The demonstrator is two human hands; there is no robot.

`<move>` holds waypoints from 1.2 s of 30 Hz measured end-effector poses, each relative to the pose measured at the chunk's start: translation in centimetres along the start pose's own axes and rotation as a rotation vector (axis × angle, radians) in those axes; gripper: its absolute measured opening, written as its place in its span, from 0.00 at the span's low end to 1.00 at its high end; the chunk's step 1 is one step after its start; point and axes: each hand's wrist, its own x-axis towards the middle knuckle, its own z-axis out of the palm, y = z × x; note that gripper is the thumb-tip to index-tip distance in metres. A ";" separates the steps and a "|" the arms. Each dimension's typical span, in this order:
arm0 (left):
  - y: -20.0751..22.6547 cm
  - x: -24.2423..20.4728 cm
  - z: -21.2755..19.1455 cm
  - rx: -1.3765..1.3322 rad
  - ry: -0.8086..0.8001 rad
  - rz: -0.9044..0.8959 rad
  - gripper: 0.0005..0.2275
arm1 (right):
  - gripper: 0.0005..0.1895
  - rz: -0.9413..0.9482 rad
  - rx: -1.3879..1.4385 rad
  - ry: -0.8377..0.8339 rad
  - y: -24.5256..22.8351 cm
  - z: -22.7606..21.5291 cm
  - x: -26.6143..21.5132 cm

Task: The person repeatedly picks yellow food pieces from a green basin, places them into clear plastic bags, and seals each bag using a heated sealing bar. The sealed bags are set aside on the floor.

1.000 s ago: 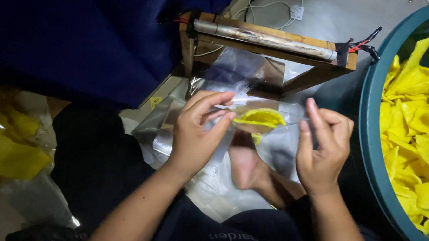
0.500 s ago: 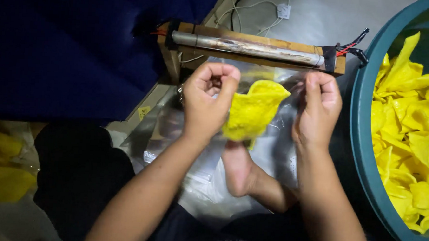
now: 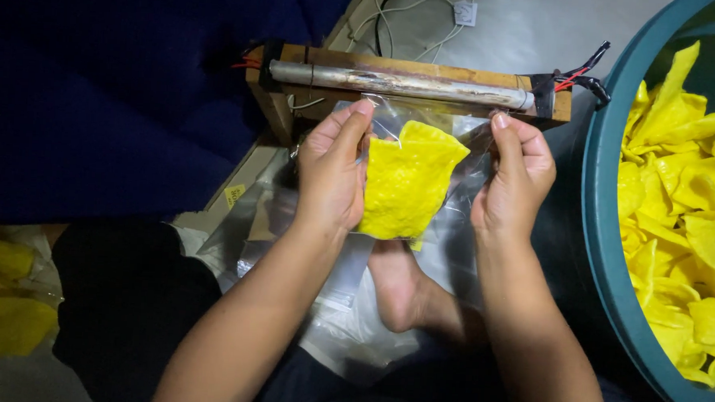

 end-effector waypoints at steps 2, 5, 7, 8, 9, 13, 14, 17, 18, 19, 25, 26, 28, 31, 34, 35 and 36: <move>0.1 0.1 0.2 -0.008 0.004 0.007 0.05 | 0.06 -0.006 0.009 0.009 1.0 -0.4 0.6; -0.1 0.4 0.1 -0.016 0.010 0.018 0.05 | 0.06 -0.013 0.020 0.019 1.1 -0.3 0.6; 0.0 0.4 0.1 -0.015 0.012 0.021 0.05 | 0.06 -0.013 0.021 0.022 0.9 0.0 0.3; 0.2 0.2 0.2 -0.012 0.011 0.019 0.05 | 0.07 -0.015 0.026 0.029 0.8 0.1 0.2; 0.3 0.0 0.4 -0.009 0.010 0.016 0.05 | 0.07 -0.018 0.030 0.036 0.7 0.3 0.1; -0.3 0.9 -0.5 0.004 0.009 0.025 0.05 | 0.07 -0.032 0.025 0.046 1.9 -0.7 1.1; -0.1 0.7 -0.4 0.017 0.005 0.016 0.06 | 0.06 -0.033 0.029 0.042 2.1 -0.8 1.2; 0.3 0.4 0.0 0.036 -0.001 0.009 0.06 | 0.06 -0.034 0.025 0.035 1.8 -0.6 1.1; 0.4 0.3 0.1 0.042 -0.003 0.012 0.06 | 0.06 -0.033 0.016 0.031 1.6 -0.5 1.0; 0.3 0.3 0.1 0.041 -0.002 0.013 0.06 | 0.06 -0.034 0.016 0.029 1.0 -0.2 0.5; 2.1 -2.0 0.3 0.099 -0.012 0.079 0.08 | 0.07 0.057 0.102 -0.110 0.6 -2.7 0.2; 3.2 -3.8 0.6 0.231 -0.076 0.235 0.08 | 0.03 -0.076 0.066 -0.074 -0.6 -2.8 -0.8; 5.3 -7.3 0.9 0.367 -0.133 0.386 0.08 | 0.03 -0.201 0.027 -0.035 -3.5 -2.7 -4.1; 7.8 -11.5 0.8 0.822 -0.487 0.883 0.03 | 0.15 -0.803 -0.322 -0.118 -7.2 -3.0 -9.4; 9.2 -14.5 -0.3 0.822 -0.926 0.950 0.03 | 0.15 -1.070 -0.678 -0.579 -7.3 -6.6 -10.3; 9.7 -15.3 -1.2 0.767 -0.731 0.872 0.04 | 0.19 -1.138 -0.671 -0.535 -7.0 -7.4 -8.9; 10.2 -16.1 -2.0 0.710 -0.540 0.785 0.06 | 0.23 -1.204 -0.664 -0.491 -6.7 -8.2 -7.5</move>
